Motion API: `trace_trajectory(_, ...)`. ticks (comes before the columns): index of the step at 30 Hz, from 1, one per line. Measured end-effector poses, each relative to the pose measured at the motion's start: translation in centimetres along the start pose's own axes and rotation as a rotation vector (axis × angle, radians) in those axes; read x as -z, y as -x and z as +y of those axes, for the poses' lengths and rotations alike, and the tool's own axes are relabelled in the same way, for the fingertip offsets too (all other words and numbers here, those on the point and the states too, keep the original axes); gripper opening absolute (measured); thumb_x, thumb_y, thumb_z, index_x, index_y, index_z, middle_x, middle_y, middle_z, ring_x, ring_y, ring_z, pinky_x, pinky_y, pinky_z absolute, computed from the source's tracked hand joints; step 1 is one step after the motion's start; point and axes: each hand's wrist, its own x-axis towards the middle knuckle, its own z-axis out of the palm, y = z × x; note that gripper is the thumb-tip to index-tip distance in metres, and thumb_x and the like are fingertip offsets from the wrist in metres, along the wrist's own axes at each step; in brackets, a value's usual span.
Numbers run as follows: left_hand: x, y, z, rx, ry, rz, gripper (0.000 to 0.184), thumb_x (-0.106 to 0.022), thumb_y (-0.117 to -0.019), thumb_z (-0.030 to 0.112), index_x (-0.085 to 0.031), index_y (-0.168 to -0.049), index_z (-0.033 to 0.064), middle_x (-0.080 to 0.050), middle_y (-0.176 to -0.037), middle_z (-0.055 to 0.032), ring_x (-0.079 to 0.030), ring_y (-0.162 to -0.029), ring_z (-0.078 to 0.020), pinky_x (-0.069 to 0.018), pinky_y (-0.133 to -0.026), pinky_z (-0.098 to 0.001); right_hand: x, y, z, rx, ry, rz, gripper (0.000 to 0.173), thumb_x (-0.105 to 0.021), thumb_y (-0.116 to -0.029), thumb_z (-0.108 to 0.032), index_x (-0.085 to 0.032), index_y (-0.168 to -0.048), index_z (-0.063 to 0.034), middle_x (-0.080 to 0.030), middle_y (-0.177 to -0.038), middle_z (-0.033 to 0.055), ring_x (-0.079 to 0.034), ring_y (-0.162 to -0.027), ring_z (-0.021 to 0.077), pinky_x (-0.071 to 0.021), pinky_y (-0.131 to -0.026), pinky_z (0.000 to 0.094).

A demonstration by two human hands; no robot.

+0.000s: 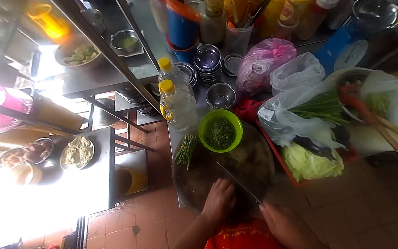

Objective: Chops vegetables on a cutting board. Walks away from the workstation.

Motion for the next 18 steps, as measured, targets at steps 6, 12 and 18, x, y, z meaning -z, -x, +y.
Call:
trace_trajectory(6,-0.2,-0.2,0.0,0.017,-0.009,-0.015,0.015,-0.065,-0.0935,0.028,-0.070,-0.098,0.0161,-0.068,-0.109,-0.0021,-0.064,-0.107,-0.0195,-0.0570,-0.088,-0.0379,-1.4,-1.5,-0.3,-0.009,-0.006,-0.027,0.040,-0.034,-0.1102,-0.043,-0.062,-0.101,-0.0154,-0.062,-0.069,0.0032,-0.069,-0.065,0.0216,-0.0575,-0.056,0.0419)
trace_trajectory(12,0.2,-0.3,0.3,0.069,-0.060,-0.025,0.044,-0.066,-0.0937,0.056,-0.070,-0.103,0.0135,-0.069,-0.111,-0.0046,-0.065,-0.108,-0.0221,-0.0564,-0.092,-0.0408,-1.4,-5.2,-2.5,-0.032,-0.070,-0.056,0.043,-0.032,-0.1103,-0.046,-0.061,-0.101,-0.0152,-0.062,-0.072,0.0043,-0.069,-0.071,0.0225,-0.0581,-0.062,0.0429)
trace_trajectory(18,-0.3,-0.8,1.0,0.095,-0.167,-0.009,0.030,-0.058,-0.0979,0.045,-0.070,-0.097,0.0177,-0.069,-0.103,0.0001,-0.066,-0.101,-0.0190,-0.0559,-0.080,-0.0384,-1.1,-3.5,-0.5,-0.008,-0.029,0.090,0.041,-0.036,-0.1096,-0.044,-0.064,-0.098,-0.0159,-0.061,-0.069,0.0016,-0.067,-0.065,0.0188,-0.0567,-0.056,0.0397)
